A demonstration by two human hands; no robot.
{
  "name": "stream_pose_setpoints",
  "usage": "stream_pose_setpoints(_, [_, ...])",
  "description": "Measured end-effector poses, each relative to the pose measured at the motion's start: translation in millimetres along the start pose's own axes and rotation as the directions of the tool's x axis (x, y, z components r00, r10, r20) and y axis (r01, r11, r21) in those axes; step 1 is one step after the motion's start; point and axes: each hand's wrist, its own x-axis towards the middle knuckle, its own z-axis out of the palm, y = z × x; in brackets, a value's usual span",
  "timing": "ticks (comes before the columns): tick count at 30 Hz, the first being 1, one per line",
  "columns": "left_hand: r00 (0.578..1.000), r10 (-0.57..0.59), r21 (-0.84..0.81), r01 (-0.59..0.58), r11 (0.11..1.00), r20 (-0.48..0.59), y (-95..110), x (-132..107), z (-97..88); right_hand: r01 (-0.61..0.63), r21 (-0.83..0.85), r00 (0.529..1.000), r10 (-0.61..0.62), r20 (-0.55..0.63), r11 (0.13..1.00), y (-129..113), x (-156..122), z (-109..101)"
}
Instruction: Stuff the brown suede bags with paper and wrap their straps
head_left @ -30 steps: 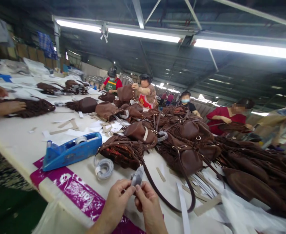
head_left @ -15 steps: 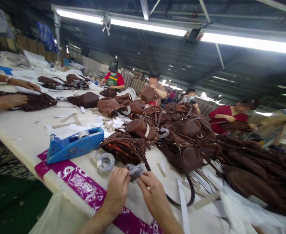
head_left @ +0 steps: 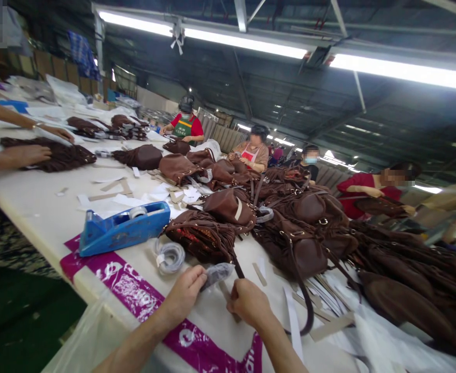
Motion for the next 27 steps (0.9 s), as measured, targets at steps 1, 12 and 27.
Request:
stream_pose_setpoints(1, [1.000, -0.013, -0.075, 0.014, 0.997, 0.020, 0, 1, -0.4, -0.005, -0.006, 1.000, 0.005, -0.003, 1.000, -4, 2, 0])
stream_pose_setpoints(12, [0.995, -0.101, -0.335, 0.103, 0.937, 0.022, -3, 7, -2.1, 0.089, 0.341, 0.996, -0.089, -0.017, 0.936, 31, -21, 16])
stream_pose_setpoints(27, [0.989, 0.096, 0.003, -0.096, 0.995, -0.112, 9, -7, 6.4, -0.048, 0.954, 0.999, -0.006, 0.052, 0.296, -17, -27, 44])
